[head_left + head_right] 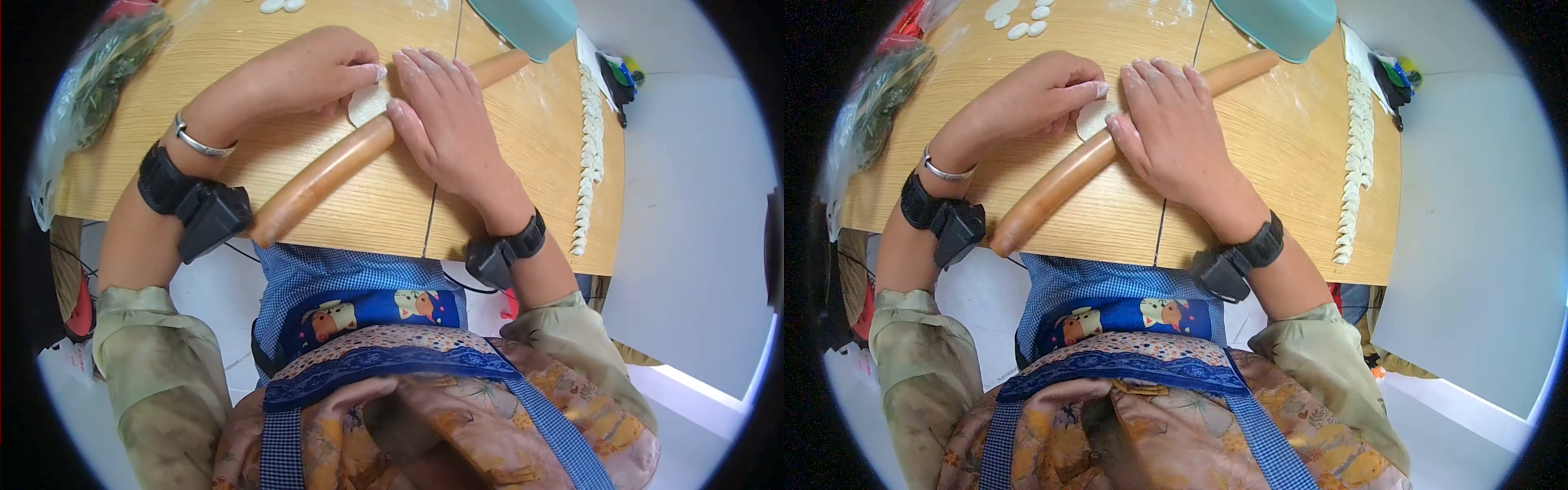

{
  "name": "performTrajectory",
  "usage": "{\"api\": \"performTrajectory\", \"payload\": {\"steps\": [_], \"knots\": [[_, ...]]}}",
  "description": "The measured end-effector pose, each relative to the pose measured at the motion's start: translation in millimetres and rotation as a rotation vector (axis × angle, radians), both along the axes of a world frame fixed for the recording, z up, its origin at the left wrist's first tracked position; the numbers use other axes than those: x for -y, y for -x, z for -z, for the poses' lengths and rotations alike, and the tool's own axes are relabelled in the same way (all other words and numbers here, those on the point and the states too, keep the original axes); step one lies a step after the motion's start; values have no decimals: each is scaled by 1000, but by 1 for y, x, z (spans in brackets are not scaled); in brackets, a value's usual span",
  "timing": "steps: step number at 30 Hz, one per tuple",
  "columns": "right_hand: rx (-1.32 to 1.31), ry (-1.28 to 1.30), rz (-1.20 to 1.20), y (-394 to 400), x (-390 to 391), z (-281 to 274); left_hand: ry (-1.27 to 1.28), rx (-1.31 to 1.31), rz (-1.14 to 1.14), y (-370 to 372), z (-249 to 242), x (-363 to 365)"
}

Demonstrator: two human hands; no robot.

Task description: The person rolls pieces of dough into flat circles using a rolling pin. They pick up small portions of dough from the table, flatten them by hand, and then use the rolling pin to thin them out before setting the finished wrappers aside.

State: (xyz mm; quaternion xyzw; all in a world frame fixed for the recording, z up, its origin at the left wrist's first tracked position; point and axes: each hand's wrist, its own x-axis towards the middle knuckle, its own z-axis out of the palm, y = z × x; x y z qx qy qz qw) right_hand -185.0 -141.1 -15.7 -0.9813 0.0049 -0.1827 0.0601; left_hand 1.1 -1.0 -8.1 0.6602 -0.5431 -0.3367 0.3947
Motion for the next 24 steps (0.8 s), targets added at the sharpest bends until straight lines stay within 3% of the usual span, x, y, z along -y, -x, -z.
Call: {"api": "performTrajectory", "payload": {"steps": [9,10,14,24], "knots": [[57,-27,1,-33,0,-1,-4,-28,-10,-2,3,3],[49,-41,2,-27,-1,-2,68,117,-11,1,0,3],[-30,-40,53,0,-6,-5,51,266,-30,8,-5,0],[-69,-63,67,16,-7,-10,82,117,18,5,-4,0]]}}
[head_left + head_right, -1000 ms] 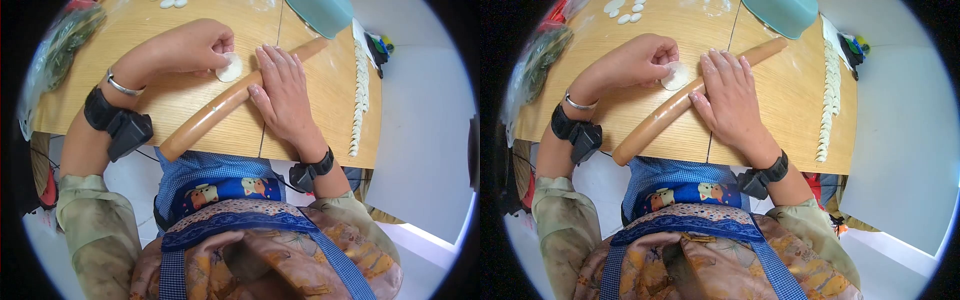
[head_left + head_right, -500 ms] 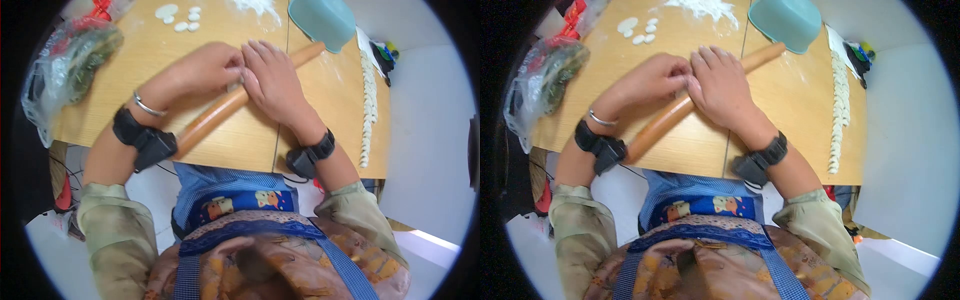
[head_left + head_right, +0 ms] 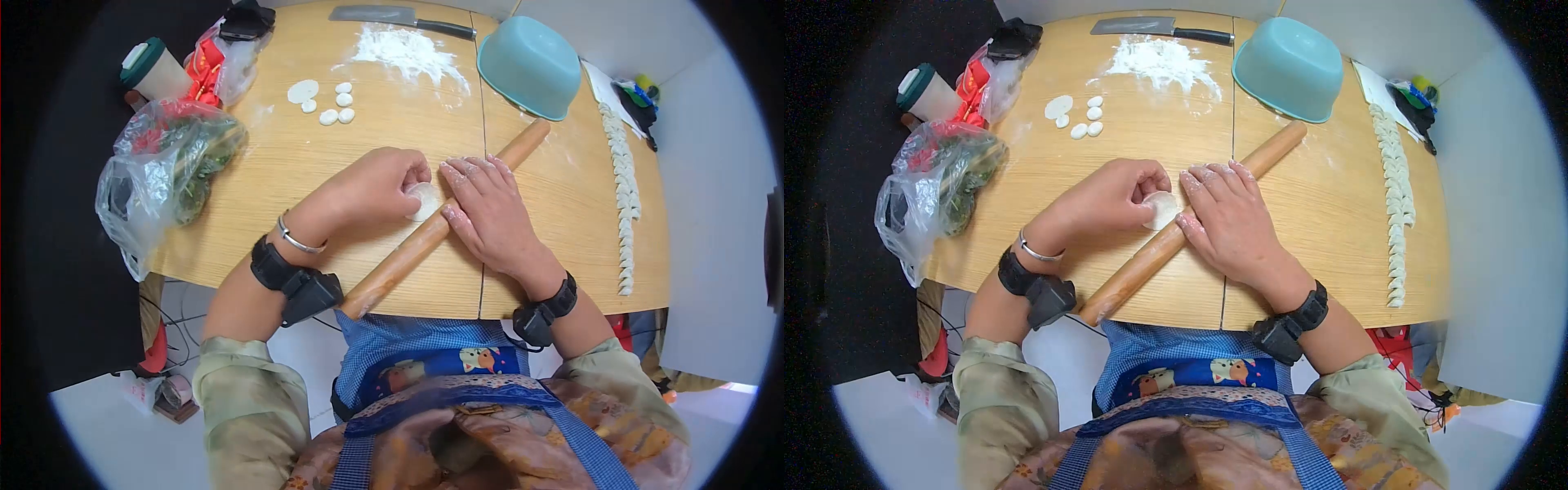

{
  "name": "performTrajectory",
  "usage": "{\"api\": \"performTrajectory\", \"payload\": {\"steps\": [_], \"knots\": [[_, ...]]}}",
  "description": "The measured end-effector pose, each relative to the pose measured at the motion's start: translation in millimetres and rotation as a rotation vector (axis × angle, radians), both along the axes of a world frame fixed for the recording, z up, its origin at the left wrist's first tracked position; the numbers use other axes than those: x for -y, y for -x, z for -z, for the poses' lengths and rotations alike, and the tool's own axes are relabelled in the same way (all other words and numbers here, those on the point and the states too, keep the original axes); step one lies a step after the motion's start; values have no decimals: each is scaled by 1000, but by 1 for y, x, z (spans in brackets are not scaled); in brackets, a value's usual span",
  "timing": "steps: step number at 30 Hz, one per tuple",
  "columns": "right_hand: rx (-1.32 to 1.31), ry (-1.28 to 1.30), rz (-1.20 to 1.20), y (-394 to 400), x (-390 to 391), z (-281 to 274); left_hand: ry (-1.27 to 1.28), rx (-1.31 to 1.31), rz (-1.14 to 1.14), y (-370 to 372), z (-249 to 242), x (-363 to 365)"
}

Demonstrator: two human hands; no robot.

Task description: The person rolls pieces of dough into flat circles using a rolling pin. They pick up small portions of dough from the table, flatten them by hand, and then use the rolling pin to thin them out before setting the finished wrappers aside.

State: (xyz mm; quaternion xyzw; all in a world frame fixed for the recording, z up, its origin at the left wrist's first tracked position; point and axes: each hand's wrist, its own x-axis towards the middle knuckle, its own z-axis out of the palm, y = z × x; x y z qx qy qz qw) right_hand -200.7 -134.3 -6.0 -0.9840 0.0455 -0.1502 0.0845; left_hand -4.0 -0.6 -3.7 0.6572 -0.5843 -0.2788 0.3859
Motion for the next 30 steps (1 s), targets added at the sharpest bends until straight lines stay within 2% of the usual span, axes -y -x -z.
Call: {"api": "performTrajectory", "payload": {"steps": [3,10,12,17,20,22,25,30], "knots": [[18,-4,-8,1,1,0,-123,45,-4,3,-5,2],[-36,32,8,22,-10,-5,-52,-55,-44,-5,5,1],[-6,90,12,27,-11,-3,-158,-176,-38,-7,-2,-2],[50,59,-52,3,-4,2,-188,-121,-24,-6,-2,0],[107,53,-68,-28,2,10,-163,-28,-18,-9,1,0],[136,66,-76,-48,6,16,30,144,-11,-14,11,2],[204,99,-99,-67,10,18,130,173,-41,-23,17,3],[135,70,-102,-52,8,12,83,107,-21,-19,14,2]]}}
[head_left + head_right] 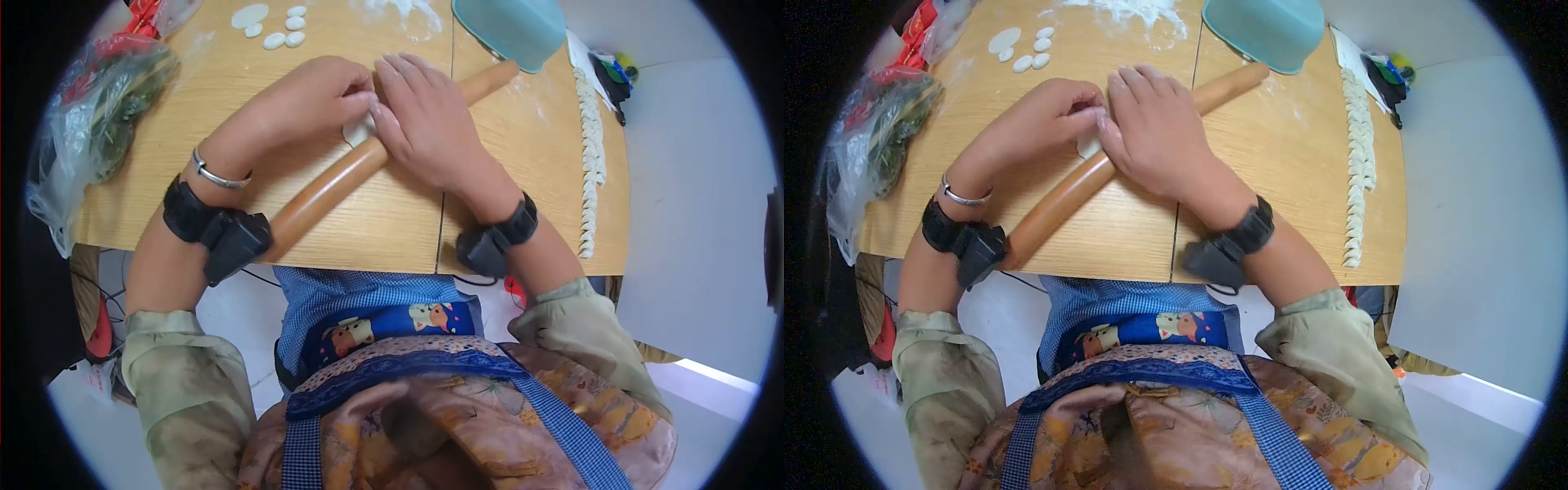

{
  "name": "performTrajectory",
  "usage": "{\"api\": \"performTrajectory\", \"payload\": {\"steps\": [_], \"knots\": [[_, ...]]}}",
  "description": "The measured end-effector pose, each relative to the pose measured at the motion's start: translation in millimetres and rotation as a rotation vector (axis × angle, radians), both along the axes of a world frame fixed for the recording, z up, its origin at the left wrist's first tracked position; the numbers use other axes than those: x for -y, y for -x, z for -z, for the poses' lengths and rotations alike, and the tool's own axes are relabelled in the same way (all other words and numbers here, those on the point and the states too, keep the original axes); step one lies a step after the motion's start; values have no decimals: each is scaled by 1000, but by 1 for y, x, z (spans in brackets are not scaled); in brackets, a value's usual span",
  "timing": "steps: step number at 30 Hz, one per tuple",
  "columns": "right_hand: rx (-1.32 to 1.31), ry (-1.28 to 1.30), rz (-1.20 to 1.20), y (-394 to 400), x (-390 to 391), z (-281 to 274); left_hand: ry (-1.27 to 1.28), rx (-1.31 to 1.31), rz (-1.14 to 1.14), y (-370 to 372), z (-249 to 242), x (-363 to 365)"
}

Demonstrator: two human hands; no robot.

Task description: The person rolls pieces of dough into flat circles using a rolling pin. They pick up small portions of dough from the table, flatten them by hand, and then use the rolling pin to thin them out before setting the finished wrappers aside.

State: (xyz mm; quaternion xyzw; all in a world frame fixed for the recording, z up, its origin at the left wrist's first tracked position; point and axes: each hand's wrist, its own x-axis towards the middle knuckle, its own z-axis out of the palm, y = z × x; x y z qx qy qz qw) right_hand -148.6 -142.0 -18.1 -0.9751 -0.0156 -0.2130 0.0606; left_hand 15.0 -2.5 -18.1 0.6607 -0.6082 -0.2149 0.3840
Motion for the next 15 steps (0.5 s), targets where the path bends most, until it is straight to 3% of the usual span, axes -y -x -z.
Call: {"api": "performTrajectory", "payload": {"steps": [7,10,15], "knots": [[-176,-12,115,77,-13,-13,-165,-102,37,9,-14,-2],[-170,-17,130,84,-14,-11,-180,-209,83,15,-15,-3],[-142,-27,126,73,-14,-8,-165,-104,7,26,-15,0]]}}
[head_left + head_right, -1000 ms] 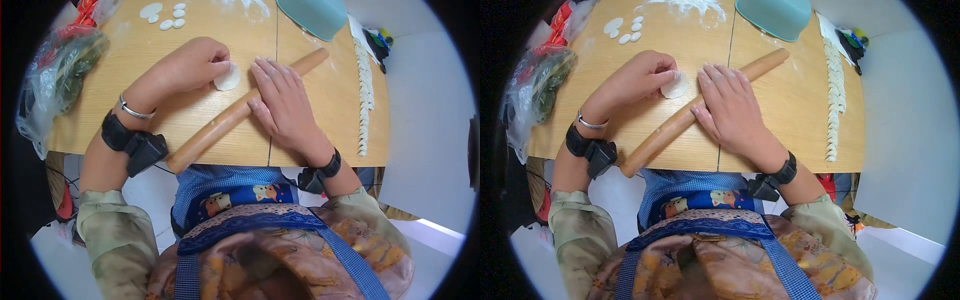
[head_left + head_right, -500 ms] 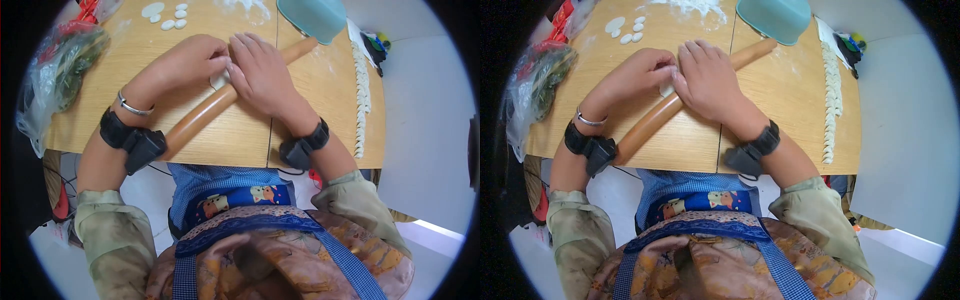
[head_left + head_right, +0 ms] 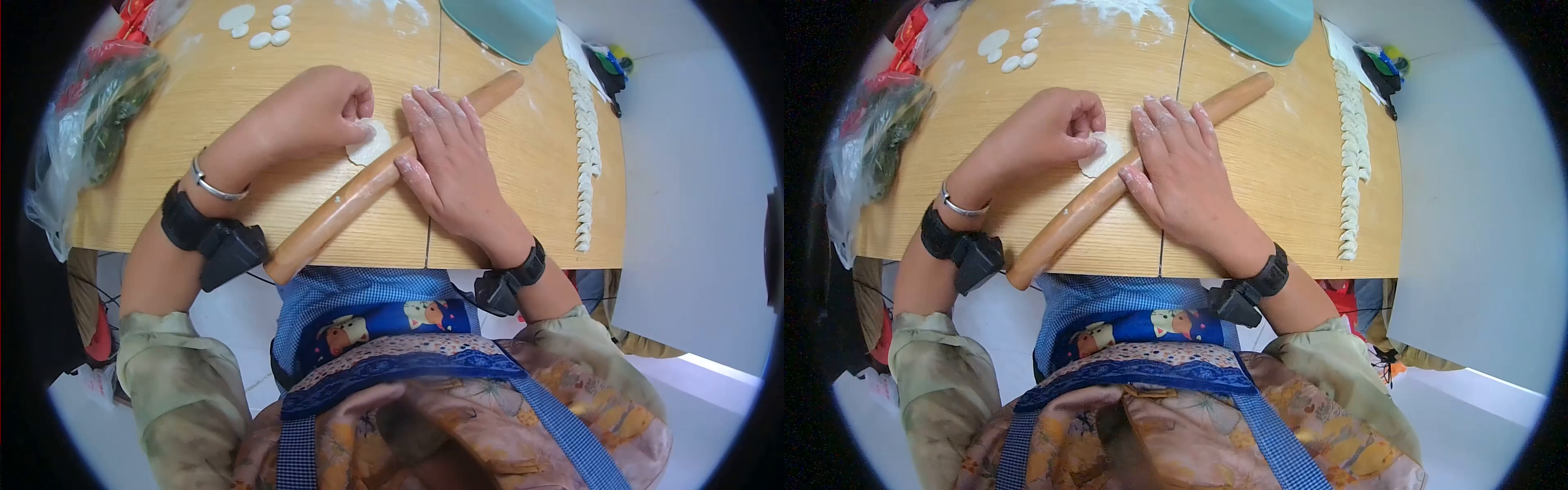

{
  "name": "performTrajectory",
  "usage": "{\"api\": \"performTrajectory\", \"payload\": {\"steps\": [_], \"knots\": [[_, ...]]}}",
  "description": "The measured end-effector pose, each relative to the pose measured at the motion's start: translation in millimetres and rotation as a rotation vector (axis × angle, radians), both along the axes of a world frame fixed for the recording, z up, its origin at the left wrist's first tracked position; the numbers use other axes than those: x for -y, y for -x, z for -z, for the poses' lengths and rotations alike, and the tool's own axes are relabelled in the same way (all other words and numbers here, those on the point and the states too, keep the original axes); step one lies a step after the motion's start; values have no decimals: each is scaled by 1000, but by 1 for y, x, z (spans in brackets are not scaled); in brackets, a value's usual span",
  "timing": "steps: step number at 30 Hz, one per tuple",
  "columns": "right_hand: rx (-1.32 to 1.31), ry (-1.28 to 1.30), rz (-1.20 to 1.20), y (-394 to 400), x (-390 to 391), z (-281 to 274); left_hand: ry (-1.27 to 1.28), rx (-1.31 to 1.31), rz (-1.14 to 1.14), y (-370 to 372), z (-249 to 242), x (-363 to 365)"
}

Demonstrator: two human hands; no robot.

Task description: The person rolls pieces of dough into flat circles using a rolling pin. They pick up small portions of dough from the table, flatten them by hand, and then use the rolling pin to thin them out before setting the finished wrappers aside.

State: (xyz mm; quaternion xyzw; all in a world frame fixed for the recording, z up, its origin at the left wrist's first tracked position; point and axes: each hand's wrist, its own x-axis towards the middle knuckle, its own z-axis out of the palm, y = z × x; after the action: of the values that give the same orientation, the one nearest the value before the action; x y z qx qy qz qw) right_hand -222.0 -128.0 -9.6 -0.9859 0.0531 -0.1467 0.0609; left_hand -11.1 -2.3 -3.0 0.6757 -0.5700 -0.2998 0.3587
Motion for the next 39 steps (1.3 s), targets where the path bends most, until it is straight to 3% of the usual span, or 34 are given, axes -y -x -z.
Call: {"api": "performTrajectory", "payload": {"steps": [8,19,29,31,37,39], "knots": [[37,34,-31,-5,3,4,-4,47,60,-11,1,-3],[121,41,-75,-72,12,12,10,49,59,-17,4,-2],[33,8,-36,-9,4,2,105,202,27,-5,3,-2],[9,-20,-25,1,2,0,19,128,-4,-6,-3,-6],[20,-36,-35,3,3,1,139,0,-51,-4,6,-3],[19,-31,-33,2,2,1,74,24,-26,-6,4,-2]]}}
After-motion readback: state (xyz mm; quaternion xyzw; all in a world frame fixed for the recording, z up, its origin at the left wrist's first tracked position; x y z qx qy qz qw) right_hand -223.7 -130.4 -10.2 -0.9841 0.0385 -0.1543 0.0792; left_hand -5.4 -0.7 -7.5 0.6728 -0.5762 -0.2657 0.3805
